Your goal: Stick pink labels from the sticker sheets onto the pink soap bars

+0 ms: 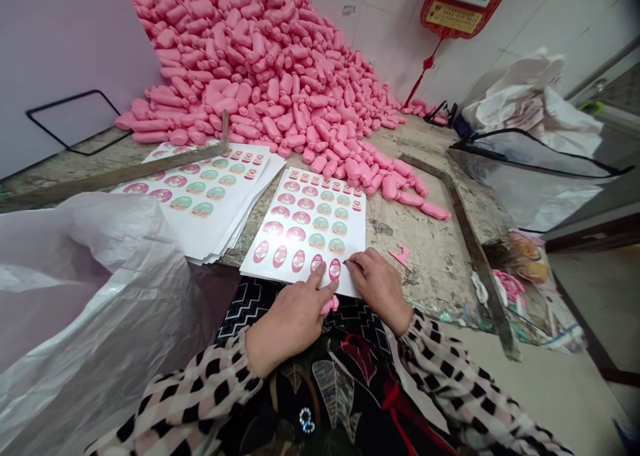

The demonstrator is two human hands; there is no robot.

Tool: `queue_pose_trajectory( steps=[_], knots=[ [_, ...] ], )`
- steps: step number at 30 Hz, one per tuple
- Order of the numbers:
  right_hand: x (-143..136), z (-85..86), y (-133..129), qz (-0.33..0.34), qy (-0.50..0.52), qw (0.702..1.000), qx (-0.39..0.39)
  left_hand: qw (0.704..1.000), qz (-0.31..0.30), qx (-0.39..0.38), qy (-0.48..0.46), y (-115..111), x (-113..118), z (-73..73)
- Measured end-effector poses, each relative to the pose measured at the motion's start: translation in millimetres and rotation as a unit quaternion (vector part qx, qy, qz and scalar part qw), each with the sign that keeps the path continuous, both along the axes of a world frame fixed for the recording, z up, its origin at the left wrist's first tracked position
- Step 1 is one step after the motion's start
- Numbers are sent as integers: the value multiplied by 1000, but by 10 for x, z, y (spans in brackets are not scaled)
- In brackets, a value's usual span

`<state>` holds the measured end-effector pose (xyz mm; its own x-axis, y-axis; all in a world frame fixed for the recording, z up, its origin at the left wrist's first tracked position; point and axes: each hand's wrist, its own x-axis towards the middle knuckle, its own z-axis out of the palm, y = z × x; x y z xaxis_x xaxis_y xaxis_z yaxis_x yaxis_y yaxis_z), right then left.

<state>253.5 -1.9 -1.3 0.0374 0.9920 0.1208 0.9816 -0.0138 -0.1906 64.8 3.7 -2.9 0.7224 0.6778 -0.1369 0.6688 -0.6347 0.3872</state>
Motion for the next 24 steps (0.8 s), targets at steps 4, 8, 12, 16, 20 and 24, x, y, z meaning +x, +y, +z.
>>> queue_pose_trajectory(
  steps=[4,8,12,16,20,24],
  knots=[
    [2,27,-7,19,-3,1000,-5,1000,0,5,29,-27,8,0],
    [24,25,-12,29,7,1000,-10,1000,2,1,17,-40,10,-18],
    [53,7,-9,31,28,999,-18,1000,6,-7,6,-54,22,-39],
    [62,-1,-21,41,43,998,-25,1000,9,-10,-3,-73,29,-53],
    [44,-25,-40,23,80,996,-23,1000,12,-13,-15,-81,27,-92],
    [25,-76,-45,-11,137,990,-19,999,20,-22,-29,-67,30,-139]
  ],
)
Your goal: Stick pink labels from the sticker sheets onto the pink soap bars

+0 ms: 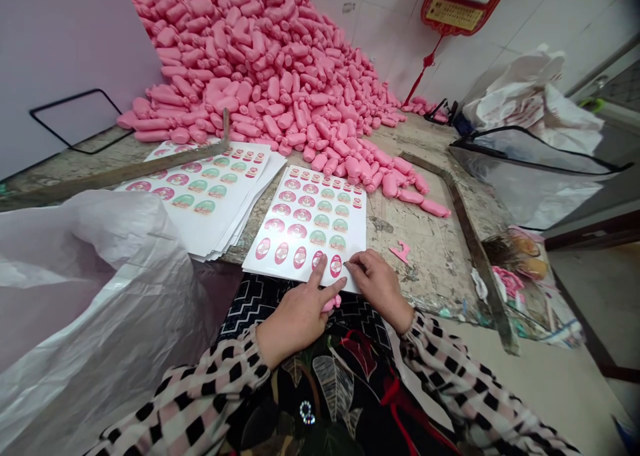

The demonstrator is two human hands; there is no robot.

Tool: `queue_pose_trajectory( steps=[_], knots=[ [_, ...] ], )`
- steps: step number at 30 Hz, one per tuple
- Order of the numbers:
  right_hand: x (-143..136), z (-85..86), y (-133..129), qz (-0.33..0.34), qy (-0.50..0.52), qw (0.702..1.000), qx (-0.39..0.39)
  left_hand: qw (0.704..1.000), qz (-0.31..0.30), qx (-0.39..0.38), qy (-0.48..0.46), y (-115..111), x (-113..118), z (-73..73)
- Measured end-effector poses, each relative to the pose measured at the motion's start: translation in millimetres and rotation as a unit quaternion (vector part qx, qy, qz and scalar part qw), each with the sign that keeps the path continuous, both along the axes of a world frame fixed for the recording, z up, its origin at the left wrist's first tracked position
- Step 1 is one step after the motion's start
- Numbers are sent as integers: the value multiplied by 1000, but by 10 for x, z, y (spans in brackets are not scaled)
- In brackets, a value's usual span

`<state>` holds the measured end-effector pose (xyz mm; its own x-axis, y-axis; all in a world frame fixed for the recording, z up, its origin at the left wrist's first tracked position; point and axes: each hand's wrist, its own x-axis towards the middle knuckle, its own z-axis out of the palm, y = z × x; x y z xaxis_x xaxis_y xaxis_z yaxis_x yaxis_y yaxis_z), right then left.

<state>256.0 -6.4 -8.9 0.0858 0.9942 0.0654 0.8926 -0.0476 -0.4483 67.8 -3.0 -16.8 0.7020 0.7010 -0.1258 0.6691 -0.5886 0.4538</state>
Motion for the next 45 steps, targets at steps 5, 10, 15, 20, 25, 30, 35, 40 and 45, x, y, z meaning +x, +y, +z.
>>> queue_pose_trajectory(
  steps=[5,10,15,20,25,30,35,40,45],
  knots=[
    [-2,-14,-5,2,25,1000,-1,1000,5,-7,-21,11,-5,-17],
    [11,11,9,6,44,999,-14,1000,11,-2,-27,1,-6,-38],
    [12,-8,29,-5,63,998,-26,1000,8,11,-21,-2,-1,-52],
    [-19,3,64,-68,78,992,-66,1000,10,22,-8,-10,1,-38],
    [-45,60,56,-58,41,995,-66,1000,12,24,-5,-10,3,-16],
    [-87,83,-13,-35,-10,999,-26,1000,13,19,3,-10,15,-30],
    [-71,94,19,-41,0,998,-45,999,18,34,3,-32,48,-56],
    [-99,161,12,-14,-62,998,-25,999,18,35,16,-35,53,-28],
    [-133,157,-37,-18,-106,994,-3,999,20,24,9,-26,43,-12]
  ],
)
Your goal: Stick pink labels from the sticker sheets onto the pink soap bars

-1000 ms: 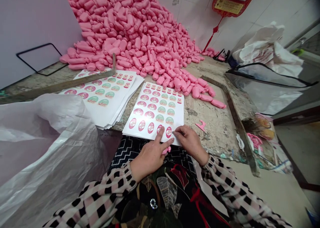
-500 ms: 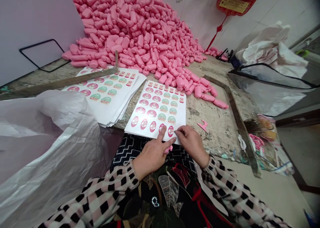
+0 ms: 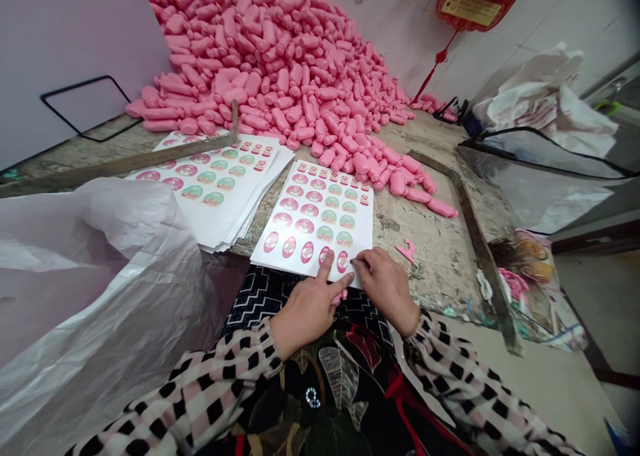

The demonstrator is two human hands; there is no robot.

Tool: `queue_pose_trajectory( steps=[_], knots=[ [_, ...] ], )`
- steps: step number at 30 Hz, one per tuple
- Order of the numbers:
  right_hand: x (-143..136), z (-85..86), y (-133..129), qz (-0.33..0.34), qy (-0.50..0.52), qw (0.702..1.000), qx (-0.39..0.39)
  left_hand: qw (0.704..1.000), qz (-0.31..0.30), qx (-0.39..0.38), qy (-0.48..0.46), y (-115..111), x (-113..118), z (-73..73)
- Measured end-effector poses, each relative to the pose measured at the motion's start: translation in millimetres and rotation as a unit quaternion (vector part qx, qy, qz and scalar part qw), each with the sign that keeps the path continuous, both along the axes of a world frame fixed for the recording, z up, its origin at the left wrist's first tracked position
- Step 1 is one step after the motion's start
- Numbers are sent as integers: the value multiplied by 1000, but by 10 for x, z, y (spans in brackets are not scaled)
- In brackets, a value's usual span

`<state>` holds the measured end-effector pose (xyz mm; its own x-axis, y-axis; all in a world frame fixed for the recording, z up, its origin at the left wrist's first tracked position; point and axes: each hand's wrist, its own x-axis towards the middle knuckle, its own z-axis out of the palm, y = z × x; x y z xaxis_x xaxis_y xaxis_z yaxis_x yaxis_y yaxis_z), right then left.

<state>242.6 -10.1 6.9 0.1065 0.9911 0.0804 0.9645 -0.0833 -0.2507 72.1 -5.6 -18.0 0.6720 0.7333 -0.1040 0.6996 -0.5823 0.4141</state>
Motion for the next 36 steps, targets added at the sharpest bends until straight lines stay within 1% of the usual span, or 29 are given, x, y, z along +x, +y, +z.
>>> queue_pose_trajectory(
  steps=[6,9,13,19,26,30,32,34,35,36],
  knots=[
    [73,-88,74,-35,103,993,-35,1000,4,-7,-5,0,-1,-31],
    [69,-101,87,-34,128,990,-37,1000,5,1,-12,-1,-6,-47],
    [30,-71,88,-32,112,992,-38,1000,4,13,-29,-12,-13,-48],
    [16,-29,153,-70,92,991,-71,999,2,17,-29,-21,-13,-47],
    [-45,108,182,-77,68,993,-57,999,3,11,-30,-10,-12,-89],
    [-10,184,202,-86,87,992,-35,999,4,7,-33,-20,-17,-88],
    [45,182,222,-86,132,987,-13,999,7,3,-35,-25,-19,-90],
    [88,136,243,-80,231,970,5,999,8,0,-38,-26,-21,-93],
    [95,99,251,-76,302,950,11,999,7,-4,-40,-24,-23,-95],
    [90,55,258,-75,383,921,14,999,6,-8,-44,-21,-27,-95]
  ],
)
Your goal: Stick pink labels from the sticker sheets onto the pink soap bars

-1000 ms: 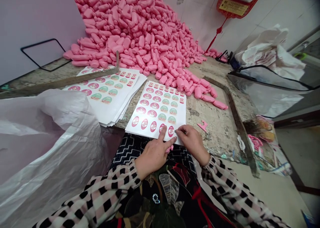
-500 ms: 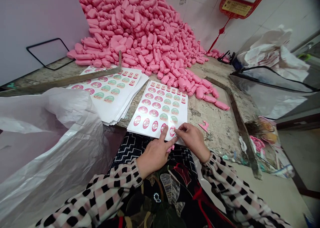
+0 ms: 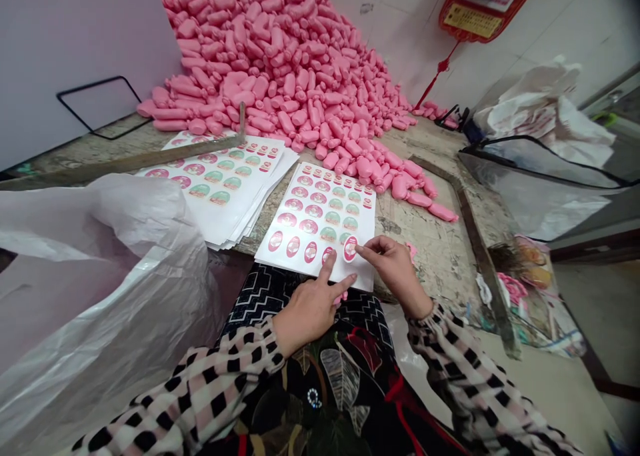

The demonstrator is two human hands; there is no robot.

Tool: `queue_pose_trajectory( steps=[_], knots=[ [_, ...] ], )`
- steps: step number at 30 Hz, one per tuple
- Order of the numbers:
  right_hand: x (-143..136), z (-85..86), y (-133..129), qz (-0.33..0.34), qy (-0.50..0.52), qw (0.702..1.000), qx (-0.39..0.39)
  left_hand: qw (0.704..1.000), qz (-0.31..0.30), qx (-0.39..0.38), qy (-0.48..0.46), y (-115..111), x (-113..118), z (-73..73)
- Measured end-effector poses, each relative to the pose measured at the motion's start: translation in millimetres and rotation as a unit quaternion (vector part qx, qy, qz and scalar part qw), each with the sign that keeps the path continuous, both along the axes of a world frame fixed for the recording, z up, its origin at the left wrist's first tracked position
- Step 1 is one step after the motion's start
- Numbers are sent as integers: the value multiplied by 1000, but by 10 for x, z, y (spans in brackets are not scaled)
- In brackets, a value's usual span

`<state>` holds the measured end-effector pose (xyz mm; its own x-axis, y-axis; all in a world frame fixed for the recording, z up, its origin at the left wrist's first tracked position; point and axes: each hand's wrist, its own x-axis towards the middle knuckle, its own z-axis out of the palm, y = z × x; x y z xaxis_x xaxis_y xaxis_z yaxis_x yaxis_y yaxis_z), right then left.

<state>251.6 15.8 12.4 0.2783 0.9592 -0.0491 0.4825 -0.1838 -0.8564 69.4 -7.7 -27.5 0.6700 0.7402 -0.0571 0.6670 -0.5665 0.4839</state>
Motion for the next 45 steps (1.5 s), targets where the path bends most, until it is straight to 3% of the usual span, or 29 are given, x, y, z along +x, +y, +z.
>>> queue_pose_trajectory(
  steps=[4,8,11,13,15,17,18,20,22,29,45],
  knots=[
    [-102,-166,12,-31,287,957,1,999,-8,-33,-41,11,-39,21],
    [-130,-205,27,-62,351,934,-28,983,-20,-93,-159,15,-87,110],
    [-71,-147,36,-66,366,928,-40,928,53,-198,-311,51,-89,221],
    [-57,-79,18,-66,370,926,-29,832,129,-338,-420,102,-80,297],
    [-98,4,-30,-49,348,936,-5,685,172,-492,-509,166,-77,356],
    [-191,83,-103,-5,305,952,15,544,190,-587,-568,221,-80,388],
    [-248,116,-143,22,283,959,21,493,204,-607,-589,241,-82,394],
    [-363,157,-215,71,245,967,21,436,233,-614,-615,261,-85,393],
    [-454,164,-262,93,216,972,14,427,253,-606,-621,260,-86,385],
    [-526,109,-278,117,196,973,-10,465,239,-595,-610,237,-84,384],
    [-537,102,-273,118,204,972,-26,488,235,-584,-605,233,-51,349]
  ],
)
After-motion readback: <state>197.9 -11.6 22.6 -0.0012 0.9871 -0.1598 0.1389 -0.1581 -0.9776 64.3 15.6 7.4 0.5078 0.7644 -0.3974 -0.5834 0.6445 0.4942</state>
